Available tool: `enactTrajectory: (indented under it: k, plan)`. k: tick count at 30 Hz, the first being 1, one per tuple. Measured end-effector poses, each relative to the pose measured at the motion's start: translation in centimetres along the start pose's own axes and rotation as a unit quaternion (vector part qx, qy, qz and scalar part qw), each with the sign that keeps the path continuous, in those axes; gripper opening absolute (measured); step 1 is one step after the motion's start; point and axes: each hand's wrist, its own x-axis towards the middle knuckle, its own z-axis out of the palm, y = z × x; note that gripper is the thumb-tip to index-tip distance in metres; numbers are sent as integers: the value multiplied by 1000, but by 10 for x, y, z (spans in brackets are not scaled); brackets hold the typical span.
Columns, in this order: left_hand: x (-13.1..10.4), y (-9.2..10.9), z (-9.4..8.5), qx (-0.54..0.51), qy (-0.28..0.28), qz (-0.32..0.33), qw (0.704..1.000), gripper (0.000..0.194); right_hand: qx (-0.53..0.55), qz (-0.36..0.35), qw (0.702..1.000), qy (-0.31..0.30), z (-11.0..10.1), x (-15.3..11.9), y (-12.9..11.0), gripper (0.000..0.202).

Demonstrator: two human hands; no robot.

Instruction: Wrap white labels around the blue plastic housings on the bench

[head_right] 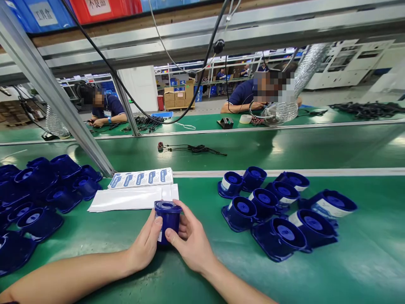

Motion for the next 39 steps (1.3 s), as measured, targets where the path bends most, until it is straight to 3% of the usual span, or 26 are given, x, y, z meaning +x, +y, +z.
enactTrajectory:
  k: [6, 11, 15, 18, 22, 28, 39]
  plan:
    - [3, -1, -6, 0, -59, 1, 998, 68, -18, -3, 1000, 19, -5, -2, -2, 83]
    - [11, 3, -15, 29, -125, 19, 992, 70, 6, -2, 1000, -1, -18, 1, -2, 79]
    - [17, 6, -16, -64, -184, -6, 981, 88, 29, 1, 999, -15, -29, 7, -4, 82]
    - [18, 5, -15, -143, -141, -22, 979, 99, 54, 13, 998, -28, -31, 10, -4, 85]
    - [19, 3, -18, -109, -101, -7, 989, 83, 63, 29, 997, -35, -26, 9, -1, 85]
    - [23, 0, -22, -54, -94, 15, 994, 58, 44, 32, 998, -41, -27, 8, -1, 80]
    - [28, -3, -24, -52, -103, -8, 993, 47, -39, 31, 998, -38, -36, 7, -6, 80]
